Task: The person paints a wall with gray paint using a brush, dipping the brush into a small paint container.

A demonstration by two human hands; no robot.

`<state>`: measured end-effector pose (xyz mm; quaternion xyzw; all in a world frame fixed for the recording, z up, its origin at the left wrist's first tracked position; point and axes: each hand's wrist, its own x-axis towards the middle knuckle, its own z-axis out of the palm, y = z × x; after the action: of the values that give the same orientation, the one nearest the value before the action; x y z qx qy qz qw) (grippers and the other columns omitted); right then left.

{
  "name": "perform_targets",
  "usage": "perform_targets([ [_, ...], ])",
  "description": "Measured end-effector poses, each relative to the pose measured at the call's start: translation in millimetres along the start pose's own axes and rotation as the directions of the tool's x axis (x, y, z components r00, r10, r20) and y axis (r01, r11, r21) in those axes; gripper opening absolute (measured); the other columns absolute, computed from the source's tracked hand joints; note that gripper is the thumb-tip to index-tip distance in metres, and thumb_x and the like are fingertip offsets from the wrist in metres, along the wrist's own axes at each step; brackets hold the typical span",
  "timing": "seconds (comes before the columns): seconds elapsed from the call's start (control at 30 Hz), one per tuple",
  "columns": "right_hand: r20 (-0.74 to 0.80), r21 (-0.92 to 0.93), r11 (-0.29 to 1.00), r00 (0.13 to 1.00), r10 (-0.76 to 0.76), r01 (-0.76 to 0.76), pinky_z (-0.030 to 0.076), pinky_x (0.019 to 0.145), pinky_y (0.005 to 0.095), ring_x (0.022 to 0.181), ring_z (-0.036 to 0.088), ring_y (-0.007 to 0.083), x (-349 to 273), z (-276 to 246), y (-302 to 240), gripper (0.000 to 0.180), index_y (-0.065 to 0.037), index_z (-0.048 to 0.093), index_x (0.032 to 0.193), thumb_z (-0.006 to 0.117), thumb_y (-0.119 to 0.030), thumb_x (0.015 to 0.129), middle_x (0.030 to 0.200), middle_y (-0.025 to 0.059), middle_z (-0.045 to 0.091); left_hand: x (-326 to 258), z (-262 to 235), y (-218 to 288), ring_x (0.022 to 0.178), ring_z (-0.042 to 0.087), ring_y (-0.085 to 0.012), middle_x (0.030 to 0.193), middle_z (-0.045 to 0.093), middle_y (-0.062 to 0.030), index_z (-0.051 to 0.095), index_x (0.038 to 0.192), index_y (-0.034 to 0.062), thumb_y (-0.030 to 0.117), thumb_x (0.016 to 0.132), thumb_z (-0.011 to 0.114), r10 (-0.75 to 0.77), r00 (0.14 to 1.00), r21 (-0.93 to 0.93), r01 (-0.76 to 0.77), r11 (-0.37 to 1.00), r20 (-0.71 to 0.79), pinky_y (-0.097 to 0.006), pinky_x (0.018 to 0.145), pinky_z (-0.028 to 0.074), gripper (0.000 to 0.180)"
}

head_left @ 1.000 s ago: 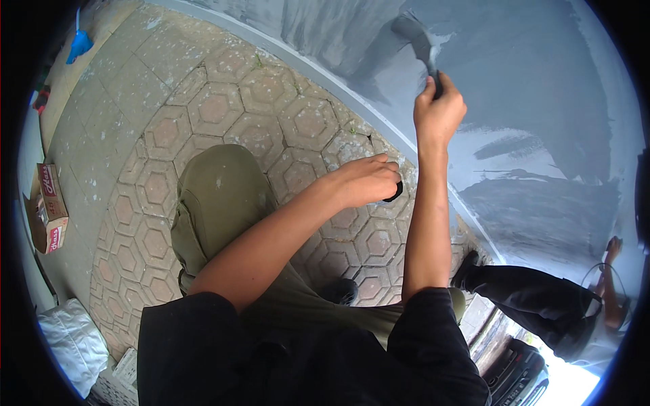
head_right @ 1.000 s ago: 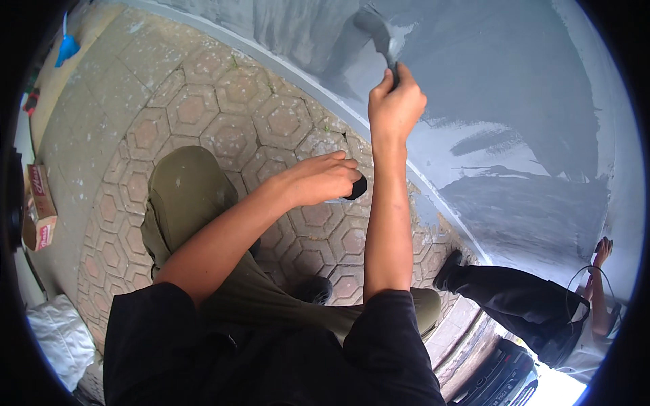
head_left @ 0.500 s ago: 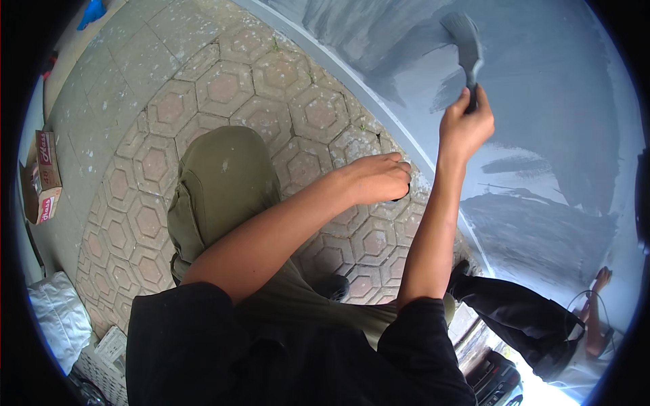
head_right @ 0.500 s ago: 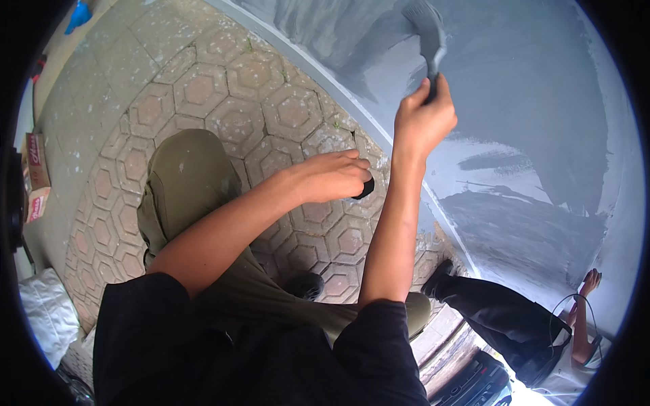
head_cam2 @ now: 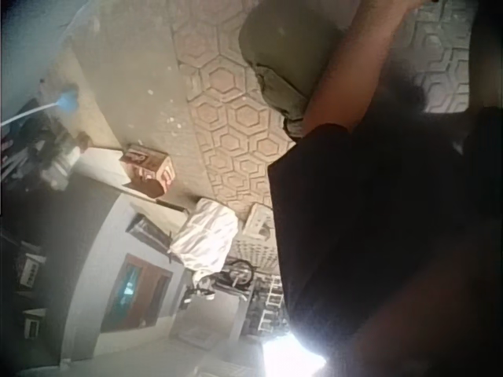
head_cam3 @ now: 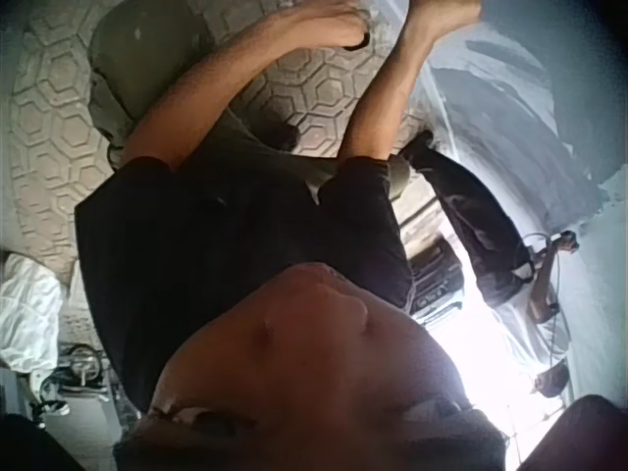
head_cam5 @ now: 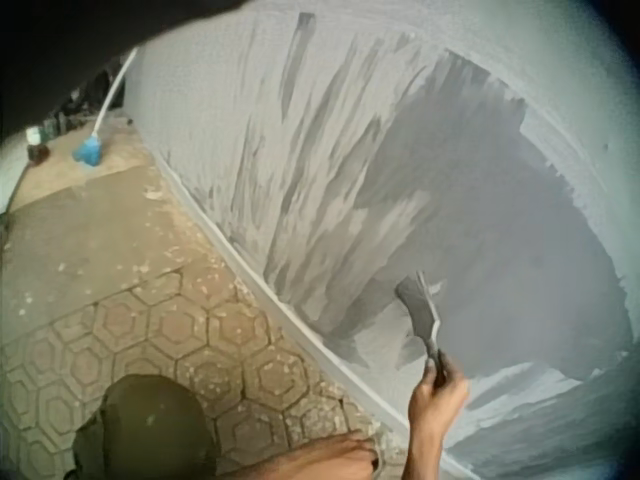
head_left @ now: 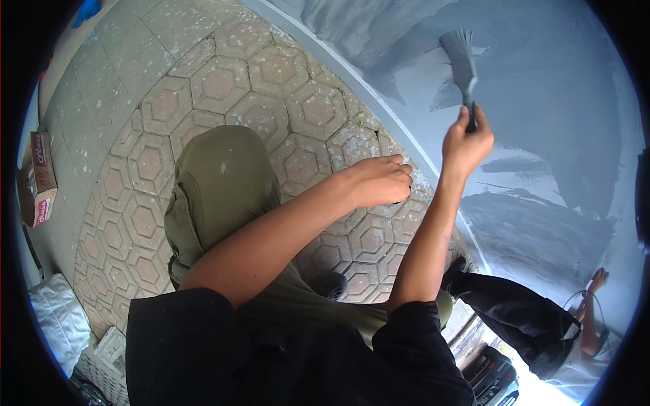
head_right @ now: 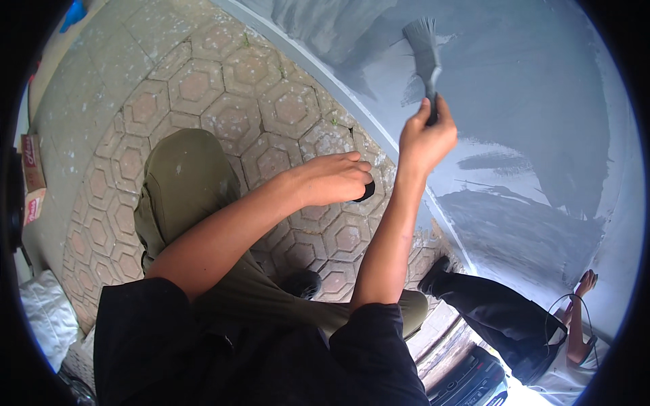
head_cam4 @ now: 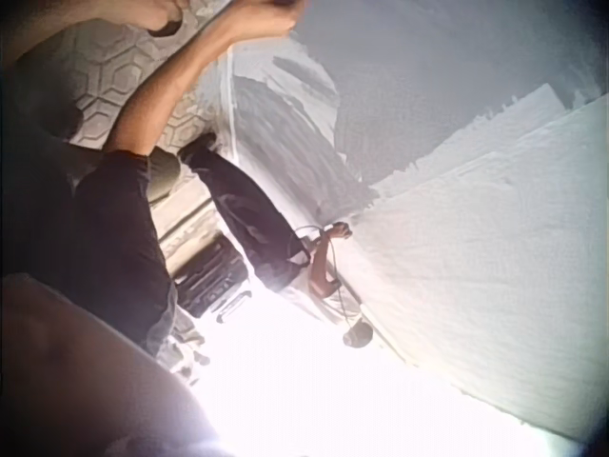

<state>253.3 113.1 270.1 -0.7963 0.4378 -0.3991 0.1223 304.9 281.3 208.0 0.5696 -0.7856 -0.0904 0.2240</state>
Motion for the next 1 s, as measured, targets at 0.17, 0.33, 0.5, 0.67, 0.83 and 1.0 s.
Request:
perform_targets([
  [0.17, 0.109, -0.128, 0.991, 0.994, -0.03, 0.044, 0.052, 0.061, 0.039, 0.065, 0.068, 0.0208, 4.1, -13.4, -2.1, 0.028, 0.009, 0.075, 0.12, 0.069, -0.009, 0.099, 0.079, 0.0214, 0.075, 0.8, 3.1, -1.1, 0.111, 0.068, -0.023, 0.099, 0.076, -0.0056, 0.079, 0.078, 0.0043, 0.003, 0.076, 0.069, 0.0, 1.0, -0.038, 0.0, 0.999, 0.016, -0.034, 0.102, 0.051, 0.01],
  [0.33, -0.059, 0.002, 1.0, 0.998, 0.021, -0.021, 0.051, 0.059, 0.0382, 0.062, 0.065, 0.0177, 1.5, -18.1, 2.1, 0.027, 0.008, 0.076, 0.12, 0.07, -0.009, 0.099, 0.077, 0.0194, 0.074, 1.0, 5.3, 1.3, 0.112, 0.067, -0.0222, 0.099, 0.076, -0.0051, 0.079, 0.079, 0.0038, 0.003, 0.077, 0.069, -0.04, 0.999, -0.025, 0.039, 0.999, -0.033, -0.033, 0.101, 0.052, 0.01],
  [0.5, -0.222, 0.01, 1.0, 0.975, -0.015, 0.018, 0.051, 0.06, 0.0376, 0.062, 0.065, 0.0181, -5.0, -14.2, 13.8, 0.027, 0.01, 0.075, 0.119, 0.07, -0.006, 0.098, 0.077, 0.0189, 0.075, 1.1, 3.6, 5.5, 0.107, 0.067, -0.0217, 0.097, 0.075, -0.006, 0.079, 0.077, 0.0044, 0.005, 0.078, 0.069, -0.023, 0.998, -0.033, 0.021, 0.999, -0.059, -0.032, 0.098, 0.052, 0.01],
  [0.67, -0.044, -0.053, 0.994, 0.994, -0.102, 0.099, 0.054, 0.061, 0.037, 0.063, 0.068, 0.0215, -8.1, -3.1, 20.8, 0.028, 0.015, 0.073, 0.117, 0.069, -0.005, 0.098, 0.079, 0.0216, 0.076, 1.7, -0.3, 15.6, 0.104, 0.067, -0.0219, 0.098, 0.076, -0.0057, 0.078, 0.076, 0.0047, 0.006, 0.077, 0.069, 0.005, 0.998, -0.052, -0.008, 0.999, -0.056, -0.032, 0.098, 0.052, 0.01],
  [0.83, 0.145, -0.178, 0.977, 0.985, -0.095, 0.121, 0.054, 0.063, 0.0378, 0.066, 0.071, 0.0213, -16.6, 6.0, 25.3, 0.028, 0.014, 0.074, 0.117, 0.07, -0.005, 0.097, 0.08, 0.0245, 0.076, -4.0, -5.3, 20.7, 0.106, 0.067, -0.0197, 0.093, 0.076, -0.0033, 0.08, 0.078, 0.0062, 0.008, 0.078, 0.069, 0.019, 0.999, -0.049, -0.021, 0.999, -0.034, -0.032, 0.099, 0.05, 0.012],
  [1.0, 0.18, -0.138, 0.984, 0.98, -0.09, 0.116, 0.057, 0.07, 0.0412, 0.074, 0.075, 0.0301, -27.6, 10.2, 35.1, 0.028, 0.013, 0.074, 0.117, 0.069, -0.005, 0.097, 0.086, 0.0272, 0.077, -7.6, -7.8, 23.4, 0.107, 0.068, -0.0189, 0.096, 0.078, -0.0029, 0.081, 0.078, 0.008, 0.007, 0.079, 0.07, -0.009, 1.0, -0.02, 0.008, 1.0, -0.03, -0.032, 0.1, 0.05, 0.011],
])
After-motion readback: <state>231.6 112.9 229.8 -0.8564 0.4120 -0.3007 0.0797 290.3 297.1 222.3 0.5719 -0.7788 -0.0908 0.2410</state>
